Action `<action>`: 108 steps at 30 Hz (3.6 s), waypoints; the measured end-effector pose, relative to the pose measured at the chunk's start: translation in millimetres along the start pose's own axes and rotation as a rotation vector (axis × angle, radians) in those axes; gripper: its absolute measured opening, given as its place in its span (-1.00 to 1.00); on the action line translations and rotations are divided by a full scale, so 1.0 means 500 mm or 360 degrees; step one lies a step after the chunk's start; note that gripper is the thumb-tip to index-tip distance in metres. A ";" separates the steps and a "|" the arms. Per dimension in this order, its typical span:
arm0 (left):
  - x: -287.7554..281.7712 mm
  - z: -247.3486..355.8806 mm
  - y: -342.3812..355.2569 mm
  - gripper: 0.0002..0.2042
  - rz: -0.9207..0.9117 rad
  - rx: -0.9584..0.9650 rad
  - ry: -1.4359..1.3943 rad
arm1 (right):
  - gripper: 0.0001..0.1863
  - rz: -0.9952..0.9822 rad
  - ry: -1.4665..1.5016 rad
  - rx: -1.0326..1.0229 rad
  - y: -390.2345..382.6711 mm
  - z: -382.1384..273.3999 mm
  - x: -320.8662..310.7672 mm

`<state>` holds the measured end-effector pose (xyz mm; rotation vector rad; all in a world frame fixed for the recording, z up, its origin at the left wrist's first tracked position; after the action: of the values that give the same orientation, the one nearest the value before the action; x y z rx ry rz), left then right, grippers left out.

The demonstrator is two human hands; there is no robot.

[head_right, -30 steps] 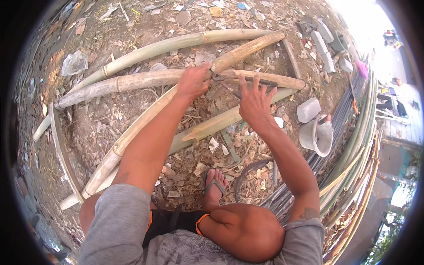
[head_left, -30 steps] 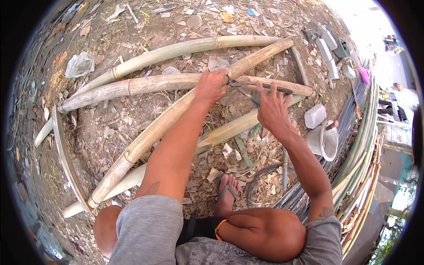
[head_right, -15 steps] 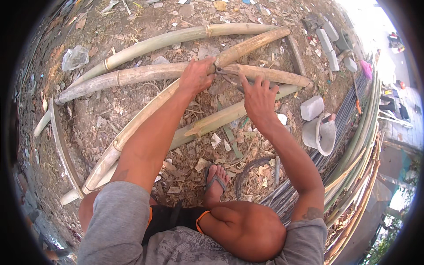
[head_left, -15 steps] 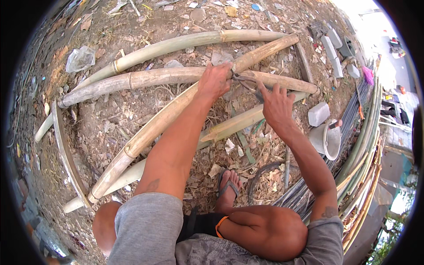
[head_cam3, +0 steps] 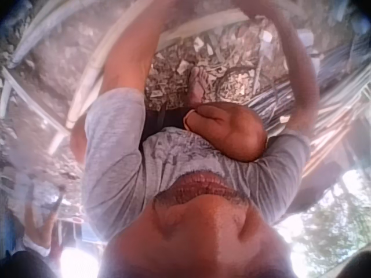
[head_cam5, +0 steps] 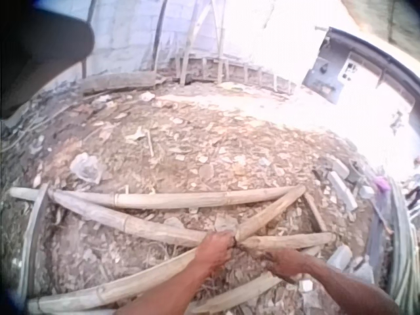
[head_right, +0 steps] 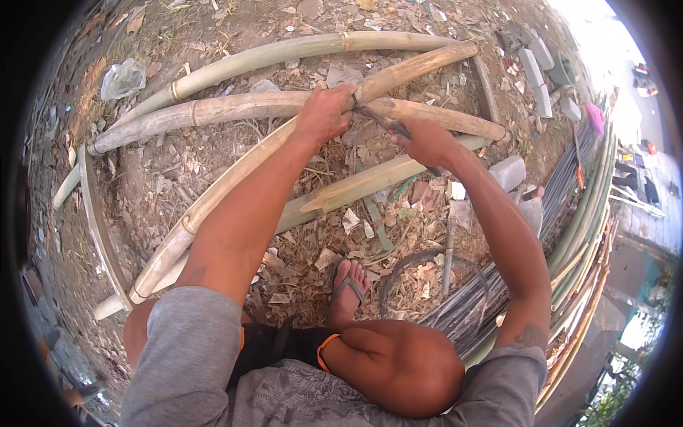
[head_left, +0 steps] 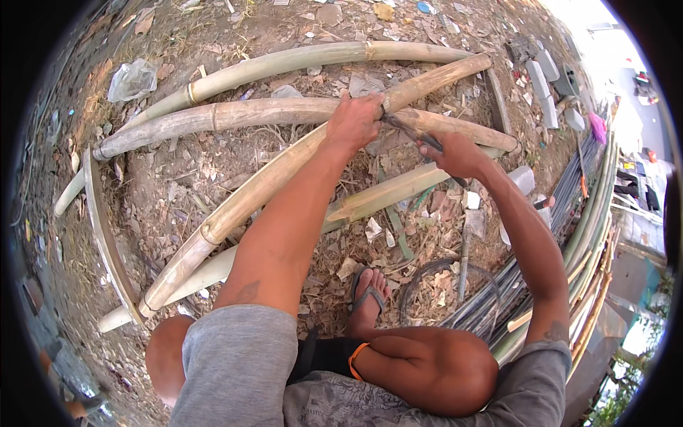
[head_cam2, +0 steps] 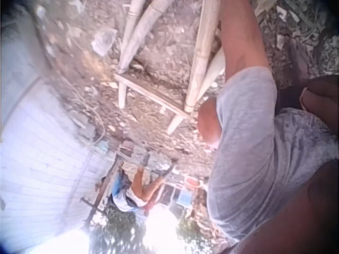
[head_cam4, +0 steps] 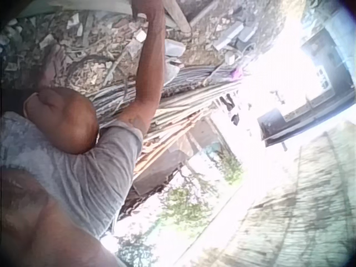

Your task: The person assembles a triangular bamboo frame by tying the joints together with wire and tightening them with pliers.

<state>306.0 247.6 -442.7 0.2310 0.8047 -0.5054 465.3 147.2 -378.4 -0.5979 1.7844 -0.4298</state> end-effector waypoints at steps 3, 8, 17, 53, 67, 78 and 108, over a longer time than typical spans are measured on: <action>-0.005 -0.007 0.000 -0.39 0.0031 0.0005 0.0002 | -0.41 -0.0285 0.0845 0.0230 -0.008 0.017 0.040; 0.005 0.002 0.007 -0.38 -0.0119 -0.0070 -0.0030 | -0.22 -0.0456 0.1733 0.0259 -0.030 0.017 0.102; 0.000 -0.014 0.000 -0.37 -0.0067 -0.0064 0.0011 | -0.42 0.0679 -0.1139 -0.0213 -0.082 -0.122 -0.044; 0.004 -0.008 0.012 -0.39 -0.0107 -0.0103 0.0037 | -0.36 0.0993 -0.1037 -0.0019 -0.109 -0.127 0.012; -0.004 0.023 0.017 -0.40 -0.0077 -0.0069 0.0012 | -0.55 0.0896 -0.0415 -0.0135 -0.107 -0.049 0.058; -0.007 -0.004 0.010 -0.45 -0.0152 -0.0111 0.0046 | -0.45 0.0224 0.0357 0.0557 -0.065 -0.018 0.061; -0.014 0.004 -0.008 -0.43 0.0023 -0.0047 0.0025 | -0.18 0.0611 -0.0390 0.0292 -0.094 -0.059 -0.006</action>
<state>301.2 245.8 -436.1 0.2139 0.8244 -0.4782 446.0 110.9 -341.1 -0.1628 1.5575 -0.2389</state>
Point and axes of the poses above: each hand's wrist, its own y-axis towards the middle knuckle, its own x-axis out of the palm, z = x × y, the point moved 10 cm from there along y, towards the middle knuckle, and after that the axes turned 11 degrees about -x, right-handed, at the moved point
